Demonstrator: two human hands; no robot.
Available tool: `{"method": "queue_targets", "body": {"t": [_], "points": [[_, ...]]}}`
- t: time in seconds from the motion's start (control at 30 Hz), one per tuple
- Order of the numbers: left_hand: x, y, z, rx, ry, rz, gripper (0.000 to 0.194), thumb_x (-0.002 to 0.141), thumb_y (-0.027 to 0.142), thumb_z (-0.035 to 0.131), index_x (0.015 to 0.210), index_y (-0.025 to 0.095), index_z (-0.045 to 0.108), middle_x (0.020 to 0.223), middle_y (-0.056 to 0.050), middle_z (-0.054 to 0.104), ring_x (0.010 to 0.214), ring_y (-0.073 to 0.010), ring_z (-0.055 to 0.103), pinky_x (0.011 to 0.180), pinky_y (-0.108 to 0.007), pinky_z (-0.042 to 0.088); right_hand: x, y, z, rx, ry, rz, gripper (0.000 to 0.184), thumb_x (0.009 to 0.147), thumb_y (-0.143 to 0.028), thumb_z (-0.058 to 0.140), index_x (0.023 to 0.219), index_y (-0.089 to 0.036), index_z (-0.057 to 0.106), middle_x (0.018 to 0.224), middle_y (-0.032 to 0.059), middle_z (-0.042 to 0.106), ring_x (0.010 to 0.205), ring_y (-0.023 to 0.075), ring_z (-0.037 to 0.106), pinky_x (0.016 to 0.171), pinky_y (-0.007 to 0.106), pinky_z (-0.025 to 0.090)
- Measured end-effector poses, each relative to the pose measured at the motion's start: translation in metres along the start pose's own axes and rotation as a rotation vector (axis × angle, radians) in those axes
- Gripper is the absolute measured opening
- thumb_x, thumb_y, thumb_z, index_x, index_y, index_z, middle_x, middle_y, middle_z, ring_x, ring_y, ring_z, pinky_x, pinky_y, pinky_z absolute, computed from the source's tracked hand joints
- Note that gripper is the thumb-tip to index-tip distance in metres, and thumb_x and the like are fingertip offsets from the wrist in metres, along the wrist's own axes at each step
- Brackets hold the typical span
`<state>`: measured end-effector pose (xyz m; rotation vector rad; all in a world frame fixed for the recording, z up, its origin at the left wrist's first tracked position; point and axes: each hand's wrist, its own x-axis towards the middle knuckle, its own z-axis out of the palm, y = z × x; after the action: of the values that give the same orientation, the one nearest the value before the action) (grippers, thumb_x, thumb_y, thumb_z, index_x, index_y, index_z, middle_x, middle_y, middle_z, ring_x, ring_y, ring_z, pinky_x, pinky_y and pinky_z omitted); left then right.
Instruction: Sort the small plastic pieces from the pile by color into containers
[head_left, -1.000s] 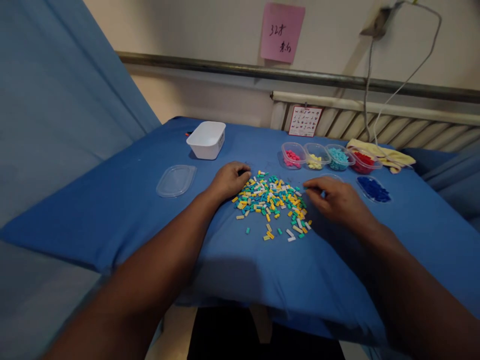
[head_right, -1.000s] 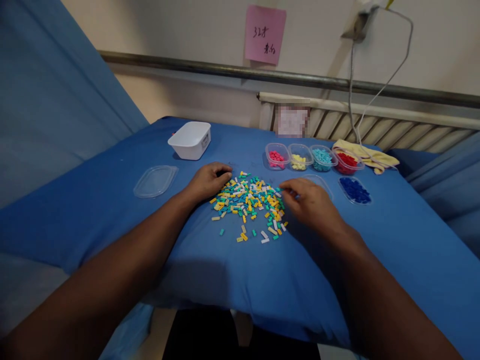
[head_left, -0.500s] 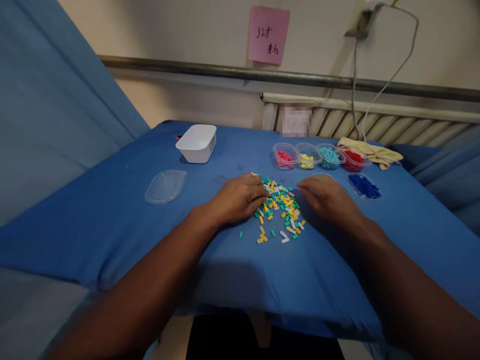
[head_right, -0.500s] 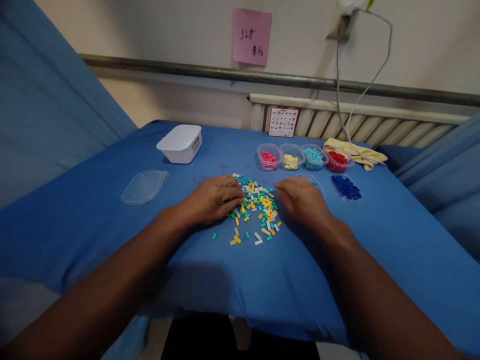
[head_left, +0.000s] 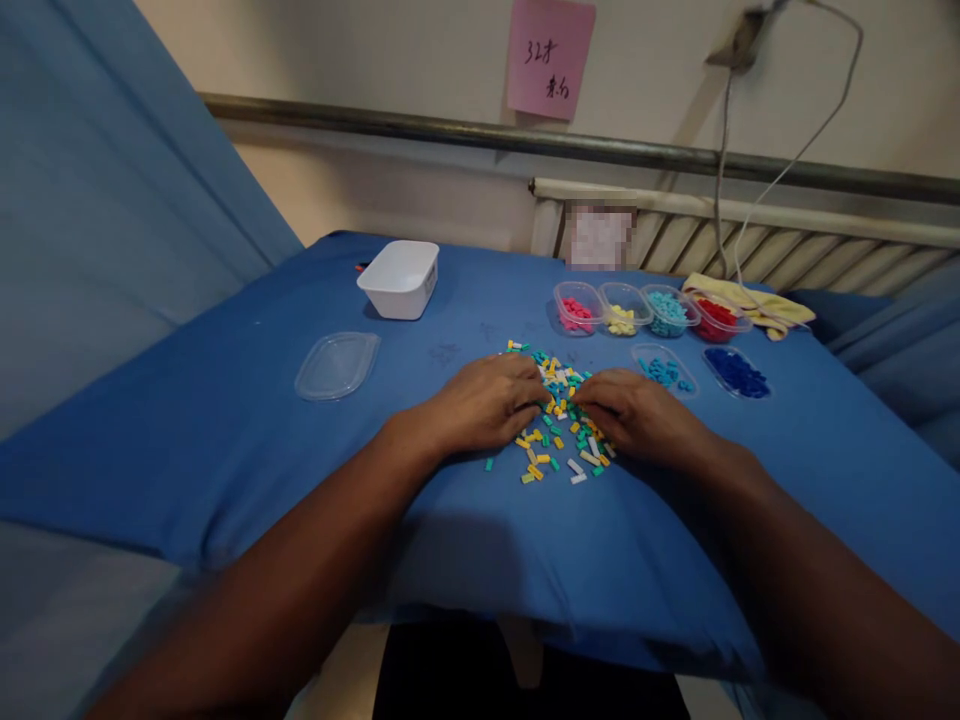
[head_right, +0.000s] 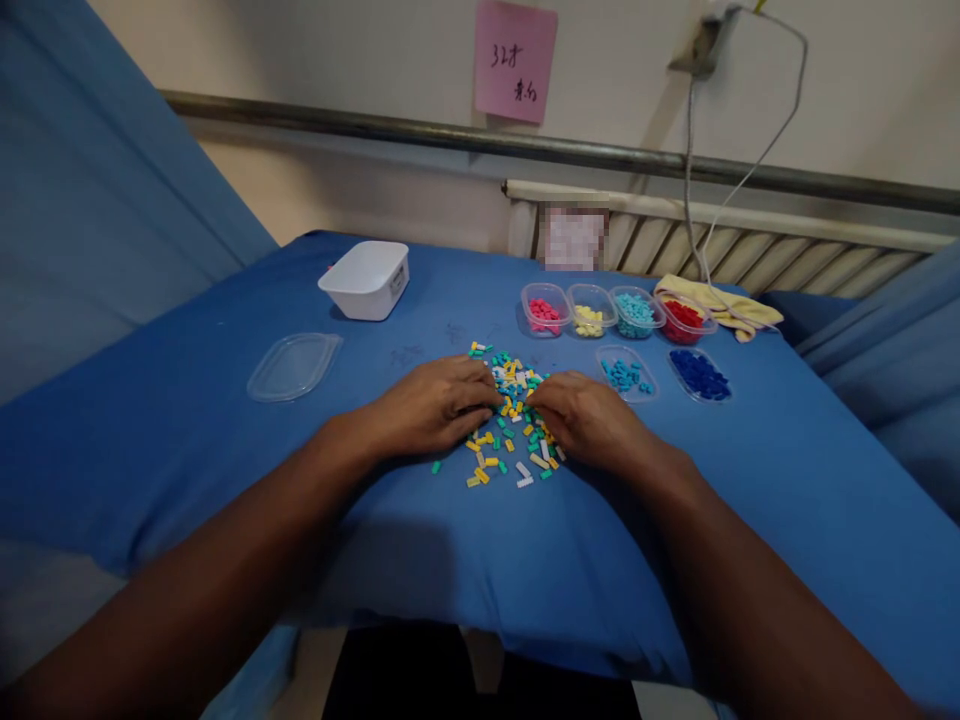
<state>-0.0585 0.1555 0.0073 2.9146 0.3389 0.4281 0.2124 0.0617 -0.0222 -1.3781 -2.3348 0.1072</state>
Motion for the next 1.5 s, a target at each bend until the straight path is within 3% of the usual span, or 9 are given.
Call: {"method": "queue_targets", "body": {"t": [0.17,0.37,0.5,0.67,0.97,1.17,1.3,1.4,1.5], "points": [[0.007,0.003,0.012,0.076,-0.016,-0.019,0.026,0.107,0.026,0.056,0.112,0.021,0.082,0.114,-0.009,0.074,0.109,-0.027,0.066,0.098,-0.044,0.05,-0.002,-0.002,-0.008,-0.09,-0.077,0.098,0.025,0.108,-0.026,0.059,0.107,-0.02,0.082,0.105,0.0112,0.081,0.099,0.0284,0.073,0.09,0.04,0.054],[0.004,0.001,0.005,0.048,-0.031,-0.056,0.023,0.101,0.017,0.059,0.106,0.023,0.08,0.107,-0.007,0.076,0.107,-0.025,0.068,0.1,-0.043,0.05,-0.007,-0.006,-0.018,-0.126,-0.055,0.137,0.022,0.106,-0.029,0.061,0.105,-0.02,0.081,0.101,0.0102,0.08,0.097,0.0275,0.072,0.087,0.037,0.052],[0.0,-0.012,0.004,0.07,0.119,-0.217,0.028,0.098,0.016,0.059,0.115,0.021,0.08,0.113,-0.008,0.078,0.108,-0.0262,0.07,0.1,-0.043,0.052,0.003,-0.016,-0.01,-0.101,-0.082,0.078,0.022,0.106,-0.025,0.06,0.105,-0.021,0.081,0.101,0.0095,0.08,0.098,0.0255,0.071,0.088,0.034,0.05],[-0.004,-0.042,0.012,0.022,0.371,-0.406,0.03,0.1,0.024,0.057,0.116,0.018,0.082,0.112,-0.009,0.079,0.108,-0.0256,0.072,0.1,-0.04,0.055,0.015,-0.023,-0.005,-0.148,-0.18,0.17,0.019,0.103,-0.025,0.065,0.105,-0.024,0.084,0.107,0.0084,0.083,0.1,0.0261,0.072,0.085,0.033,0.049],[-0.007,-0.083,0.022,-0.151,0.497,-0.758,0.031,0.095,0.023,0.062,0.116,0.019,0.085,0.115,-0.008,0.082,0.104,-0.0243,0.075,0.102,-0.038,0.058,0.02,-0.025,-0.006,-0.078,-0.203,0.258,0.025,0.094,-0.016,0.067,0.109,-0.025,0.085,0.106,0.0063,0.084,0.101,0.0254,0.073,0.085,0.032,0.049],[-0.007,-0.081,0.023,-0.193,0.511,-0.785,0.031,0.095,0.025,0.063,0.116,0.019,0.085,0.117,-0.008,0.082,0.106,-0.0243,0.075,0.105,-0.038,0.058,0.015,-0.021,-0.004,-0.024,-0.207,0.231,0.03,0.089,-0.012,0.063,0.107,-0.023,0.084,0.107,0.0071,0.084,0.101,0.025,0.074,0.09,0.032,0.05],[-0.007,-0.083,0.024,-0.221,0.518,-0.786,0.032,0.095,0.025,0.062,0.117,0.019,0.085,0.118,-0.008,0.082,0.106,-0.0242,0.075,0.104,-0.038,0.058,0.01,-0.02,-0.006,0.017,-0.091,0.22,0.019,0.093,-0.019,0.064,0.104,-0.021,0.079,0.103,0.0085,0.082,0.098,0.0258,0.073,0.089,0.036,0.052],[-0.007,-0.085,0.025,-0.232,0.522,-0.781,0.032,0.095,0.025,0.062,0.116,0.019,0.084,0.118,-0.008,0.082,0.106,-0.0245,0.075,0.104,-0.039,0.059,0.017,-0.03,-0.007,0.075,-0.022,0.218,0.014,0.096,-0.023,0.065,0.106,-0.022,0.076,0.105,0.0069,0.081,0.094,0.0235,0.074,0.086,0.034,0.053],[-0.008,-0.087,0.027,-0.24,0.531,-0.782,0.031,0.095,0.025,0.063,0.116,0.019,0.085,0.117,-0.008,0.083,0.106,-0.0246,0.076,0.104,-0.039,0.059,0.033,-0.047,-0.002,0.045,-0.074,0.186,0.014,0.098,-0.02,0.064,0.107,-0.022,0.075,0.105,0.0064,0.081,0.096,0.0232,0.074,0.085,0.032,0.051]]}}
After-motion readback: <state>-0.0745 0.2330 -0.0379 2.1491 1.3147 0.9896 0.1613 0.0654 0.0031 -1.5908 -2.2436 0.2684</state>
